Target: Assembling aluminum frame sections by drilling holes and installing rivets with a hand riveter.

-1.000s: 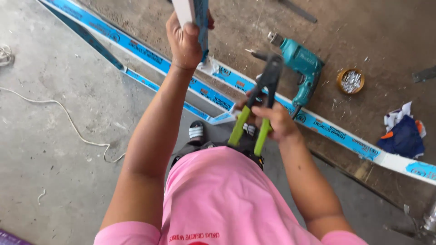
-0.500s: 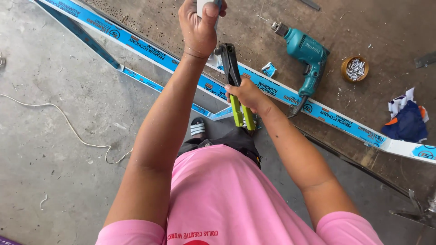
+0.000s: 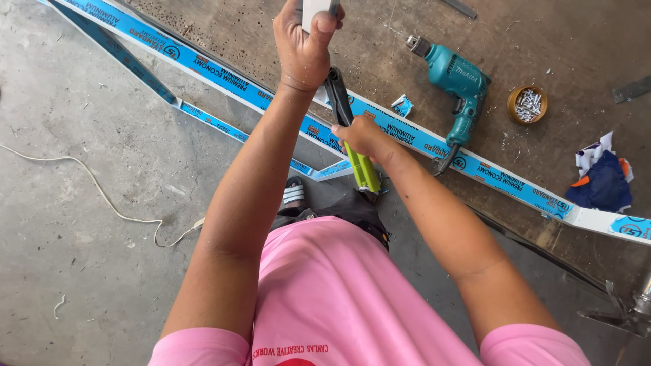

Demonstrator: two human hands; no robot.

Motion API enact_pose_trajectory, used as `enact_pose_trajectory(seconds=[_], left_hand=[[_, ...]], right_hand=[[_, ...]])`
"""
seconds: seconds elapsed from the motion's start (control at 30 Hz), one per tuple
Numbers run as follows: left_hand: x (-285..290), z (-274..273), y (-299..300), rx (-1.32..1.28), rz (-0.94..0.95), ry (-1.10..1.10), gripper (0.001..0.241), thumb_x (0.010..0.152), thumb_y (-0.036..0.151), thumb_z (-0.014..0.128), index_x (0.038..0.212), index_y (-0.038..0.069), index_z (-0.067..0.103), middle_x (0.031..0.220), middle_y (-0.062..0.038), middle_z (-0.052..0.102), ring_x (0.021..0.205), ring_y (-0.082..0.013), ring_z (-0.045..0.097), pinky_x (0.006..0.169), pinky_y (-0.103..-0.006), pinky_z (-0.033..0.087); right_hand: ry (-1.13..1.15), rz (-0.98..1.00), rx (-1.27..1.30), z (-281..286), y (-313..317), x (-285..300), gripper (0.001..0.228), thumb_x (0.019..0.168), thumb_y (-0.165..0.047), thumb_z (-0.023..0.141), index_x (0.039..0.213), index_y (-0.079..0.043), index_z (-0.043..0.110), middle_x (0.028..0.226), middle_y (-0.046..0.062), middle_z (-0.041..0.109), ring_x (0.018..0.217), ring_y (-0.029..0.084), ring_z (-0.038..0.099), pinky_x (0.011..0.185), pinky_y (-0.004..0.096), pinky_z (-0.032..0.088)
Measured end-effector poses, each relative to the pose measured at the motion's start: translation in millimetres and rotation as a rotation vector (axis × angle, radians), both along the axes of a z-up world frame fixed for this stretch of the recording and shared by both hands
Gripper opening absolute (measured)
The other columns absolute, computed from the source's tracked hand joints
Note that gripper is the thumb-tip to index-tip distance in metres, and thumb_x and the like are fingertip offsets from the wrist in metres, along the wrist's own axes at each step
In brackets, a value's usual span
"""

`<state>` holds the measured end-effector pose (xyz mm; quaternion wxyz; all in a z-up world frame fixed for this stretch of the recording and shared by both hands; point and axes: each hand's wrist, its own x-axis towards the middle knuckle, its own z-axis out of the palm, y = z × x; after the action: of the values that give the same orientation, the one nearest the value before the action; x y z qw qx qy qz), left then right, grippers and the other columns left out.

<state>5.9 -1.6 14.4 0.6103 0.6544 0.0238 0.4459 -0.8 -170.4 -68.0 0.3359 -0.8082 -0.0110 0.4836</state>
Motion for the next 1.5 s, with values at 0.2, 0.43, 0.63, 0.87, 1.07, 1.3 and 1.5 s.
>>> enact_pose_trajectory(seconds=[0.2, 0.43, 0.63, 0.87, 1.07, 1.3, 1.5], left_hand=[[-2, -4, 1, -0.020, 0.002, -0.006, 0.076, 0.090, 0.085, 0.045, 0.079, 0.011, 0.063, 0.070, 0.000, 0.067, 0.063, -0.0112, 0.064, 0.060, -0.0291, 0.049], [-8, -2, 3, -0.012, 0.001, 0.033, 0.074, 0.089, 0.085, 0.046, 0.082, 0.014, 0.064, 0.070, 0.003, 0.061, 0.064, -0.0095, 0.054, 0.061, -0.0292, 0.043], [-4, -1, 6, 0.054, 0.020, -0.037, 0.069, 0.093, 0.081, 0.045, 0.084, 0.014, 0.062, 0.070, 0.004, 0.058, 0.065, -0.0107, 0.053, 0.060, -0.0320, 0.040], [-1, -13, 6, 0.041, 0.072, 0.048, 0.069, 0.090, 0.082, 0.047, 0.079, 0.016, 0.065, 0.066, 0.006, 0.059, 0.063, -0.0090, 0.053, 0.060, -0.0313, 0.042], [-4, -9, 3, 0.012, 0.024, 0.046, 0.070, 0.089, 0.083, 0.047, 0.081, 0.015, 0.062, 0.069, 0.004, 0.057, 0.064, -0.0098, 0.051, 0.060, -0.0311, 0.040], [-4, -1, 3, 0.035, 0.034, -0.002, 0.064, 0.093, 0.076, 0.051, 0.082, 0.015, 0.063, 0.068, 0.004, 0.058, 0.063, -0.0103, 0.053, 0.060, -0.0325, 0.042], [-6, -5, 4, 0.010, 0.023, 0.039, 0.070, 0.090, 0.084, 0.046, 0.082, 0.016, 0.062, 0.067, 0.005, 0.056, 0.062, -0.0091, 0.050, 0.058, -0.0302, 0.039]], right_hand=[[-0.286, 0.078, -0.182, -27, 11, -9, 0.037, 0.090, -0.039, 0.076, 0.083, -0.004, 0.067, 0.066, 0.010, 0.071, 0.056, 0.023, 0.067, 0.055, 0.041, 0.050], [0.014, 0.369, -0.371, 62, 11, 23, 0.048, 0.100, -0.057, 0.058, 0.104, -0.009, 0.061, 0.088, 0.010, 0.063, 0.074, 0.024, 0.062, 0.062, 0.041, 0.051], [0.054, 0.306, -0.340, 62, 16, 18, 0.055, 0.098, -0.059, 0.056, 0.114, -0.006, 0.060, 0.097, 0.009, 0.057, 0.080, 0.022, 0.049, 0.067, 0.039, 0.038], [-0.152, 0.114, -0.101, 23, 15, -3, 0.050, 0.091, -0.044, 0.078, 0.062, -0.007, 0.060, 0.058, 0.009, 0.061, 0.050, 0.021, 0.056, 0.056, 0.040, 0.046], [-0.388, 0.349, -0.149, -29, -2, 12, 0.047, 0.089, -0.050, 0.075, 0.063, -0.012, 0.063, 0.058, 0.006, 0.069, 0.057, 0.021, 0.072, 0.061, 0.039, 0.052], [0.074, 0.370, -0.444, 60, 15, 32, 0.055, 0.100, -0.060, 0.054, 0.121, -0.010, 0.061, 0.092, 0.009, 0.068, 0.078, 0.023, 0.062, 0.068, 0.039, 0.048], [0.107, -0.006, -0.148, 33, 15, 5, 0.045, 0.098, -0.044, 0.064, 0.110, -0.001, 0.060, 0.094, 0.013, 0.059, 0.078, 0.027, 0.056, 0.071, 0.042, 0.060]])
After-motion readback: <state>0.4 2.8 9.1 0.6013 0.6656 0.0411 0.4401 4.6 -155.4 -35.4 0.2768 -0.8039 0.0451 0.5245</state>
